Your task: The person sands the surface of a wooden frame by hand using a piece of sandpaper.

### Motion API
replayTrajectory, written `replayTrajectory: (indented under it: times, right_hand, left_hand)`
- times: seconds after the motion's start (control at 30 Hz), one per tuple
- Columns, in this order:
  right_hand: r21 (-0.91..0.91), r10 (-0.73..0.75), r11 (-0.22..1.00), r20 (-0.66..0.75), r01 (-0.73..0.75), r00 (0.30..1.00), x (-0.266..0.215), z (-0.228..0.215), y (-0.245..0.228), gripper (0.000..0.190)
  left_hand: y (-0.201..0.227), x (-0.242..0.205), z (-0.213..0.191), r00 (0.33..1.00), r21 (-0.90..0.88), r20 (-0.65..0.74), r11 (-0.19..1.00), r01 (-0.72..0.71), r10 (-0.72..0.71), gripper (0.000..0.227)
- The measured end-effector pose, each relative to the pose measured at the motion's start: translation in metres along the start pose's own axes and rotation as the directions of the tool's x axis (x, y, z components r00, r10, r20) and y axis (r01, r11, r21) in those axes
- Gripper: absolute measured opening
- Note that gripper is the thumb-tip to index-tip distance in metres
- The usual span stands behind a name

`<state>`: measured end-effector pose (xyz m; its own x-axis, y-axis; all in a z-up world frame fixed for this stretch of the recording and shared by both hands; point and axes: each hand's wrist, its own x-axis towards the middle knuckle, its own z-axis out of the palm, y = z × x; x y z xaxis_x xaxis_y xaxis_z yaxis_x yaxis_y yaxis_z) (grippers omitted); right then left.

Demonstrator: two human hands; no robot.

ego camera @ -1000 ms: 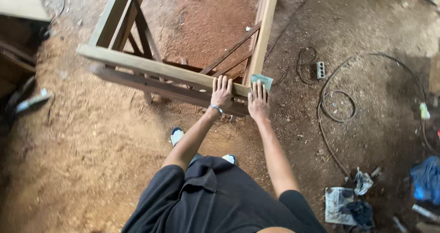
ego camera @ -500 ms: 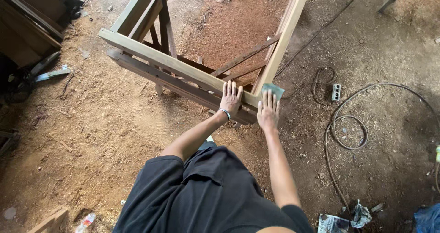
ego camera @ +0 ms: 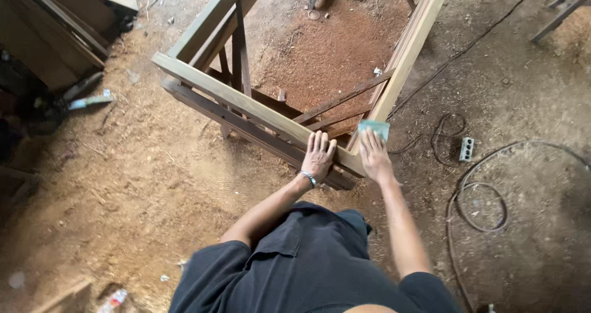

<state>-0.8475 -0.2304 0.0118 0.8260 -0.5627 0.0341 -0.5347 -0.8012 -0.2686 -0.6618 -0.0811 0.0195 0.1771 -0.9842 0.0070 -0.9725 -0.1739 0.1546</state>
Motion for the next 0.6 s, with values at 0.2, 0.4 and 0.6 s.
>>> replayTrajectory:
  times: [0.2, 0.4, 0.6]
  right_hand:
    - [-0.078, 0.250, 0.966, 0.035, -0.247, 0.968, 0.041, 0.024, 0.001, 0.067]
    - [0.118, -0.082, 0.991, 0.121, 0.068, 0.989, -0.017, -0.008, -0.024, 0.062]
    - [-0.388, -0.329, 0.853, 0.120, 0.349, 0.937, 0.014, 0.005, 0.043, 0.048]
  left_hand:
    - [0.007, 0.002, -0.009, 0.993, 0.021, 0.117, 1.000, 0.022, -0.024, 0.091]
    - [0.014, 0.007, -0.019, 0.992, -0.066, 0.100, 0.995, 0.079, -0.072, 0.118]
    - [0.019, 0.009, -0.014, 0.992, -0.052, 0.008, 0.991, 0.126, -0.126, 0.114]
